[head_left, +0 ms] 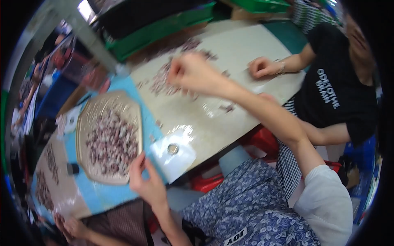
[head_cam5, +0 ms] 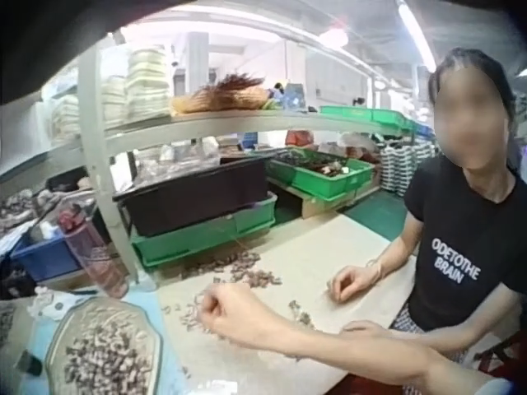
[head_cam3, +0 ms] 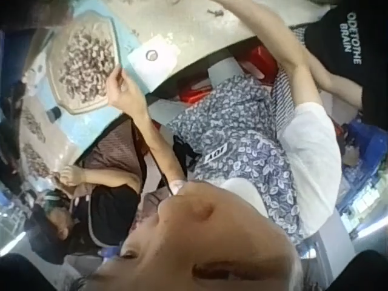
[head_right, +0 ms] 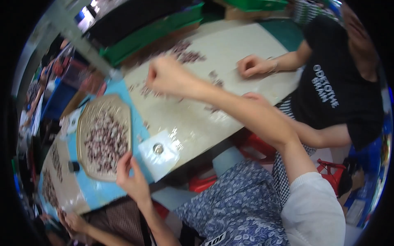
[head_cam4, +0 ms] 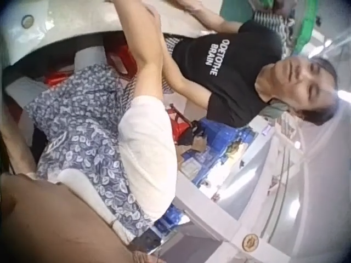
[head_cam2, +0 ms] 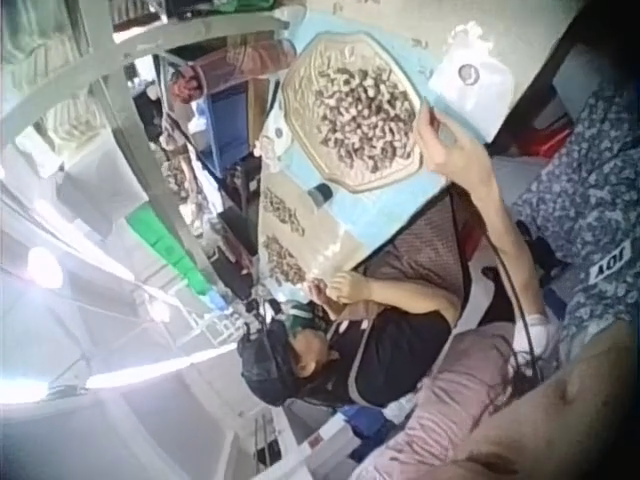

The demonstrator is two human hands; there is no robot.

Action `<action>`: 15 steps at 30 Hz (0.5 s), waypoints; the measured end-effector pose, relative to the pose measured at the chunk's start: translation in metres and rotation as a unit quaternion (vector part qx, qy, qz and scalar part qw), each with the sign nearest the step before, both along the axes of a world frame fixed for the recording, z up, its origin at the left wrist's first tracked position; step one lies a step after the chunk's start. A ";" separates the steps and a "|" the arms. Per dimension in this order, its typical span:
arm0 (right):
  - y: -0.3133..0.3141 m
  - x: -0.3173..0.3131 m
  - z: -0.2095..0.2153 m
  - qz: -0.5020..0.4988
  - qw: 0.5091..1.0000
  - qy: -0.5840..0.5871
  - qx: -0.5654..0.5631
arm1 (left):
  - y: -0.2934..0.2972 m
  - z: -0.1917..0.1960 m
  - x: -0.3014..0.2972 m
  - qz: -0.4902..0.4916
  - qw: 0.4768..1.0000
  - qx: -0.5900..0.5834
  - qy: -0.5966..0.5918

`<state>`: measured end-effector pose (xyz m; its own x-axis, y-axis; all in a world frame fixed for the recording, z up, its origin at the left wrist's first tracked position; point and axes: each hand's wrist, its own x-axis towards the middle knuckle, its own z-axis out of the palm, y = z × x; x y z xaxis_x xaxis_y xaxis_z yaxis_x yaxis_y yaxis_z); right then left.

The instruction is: The person assembles small craft components by picking up individual pieces, dipping them into adhesive inside a bottle cap, and joining them together by hand.

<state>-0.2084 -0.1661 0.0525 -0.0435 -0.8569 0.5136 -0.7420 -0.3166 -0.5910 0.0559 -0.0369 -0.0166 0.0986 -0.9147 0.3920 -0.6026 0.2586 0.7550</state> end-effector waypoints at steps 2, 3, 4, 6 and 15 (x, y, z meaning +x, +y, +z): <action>0.032 0.021 0.012 0.076 0.982 -0.162 0.052 | -0.005 0.002 -0.003 0.005 1.000 -0.010 -0.010; 0.045 0.017 0.023 0.094 0.956 -0.259 0.100 | -0.007 0.003 -0.002 0.009 1.000 -0.001 0.005; 0.067 0.016 0.021 0.088 0.945 -0.283 0.140 | -0.011 0.005 -0.004 0.004 1.000 0.007 0.023; 0.103 0.028 0.008 0.090 0.916 -0.323 0.220 | -0.022 0.000 -0.003 0.004 1.000 0.018 0.011; 0.085 0.134 0.025 0.322 0.885 -0.331 0.063 | -0.042 -0.033 -0.017 -0.111 0.987 0.027 0.110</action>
<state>-0.0739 -0.0812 0.0779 0.2184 -0.8625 0.4565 0.0895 -0.4481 -0.8895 0.0384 -0.0793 -0.0499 -0.0285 -0.9423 0.3334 -0.3559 0.3213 0.8776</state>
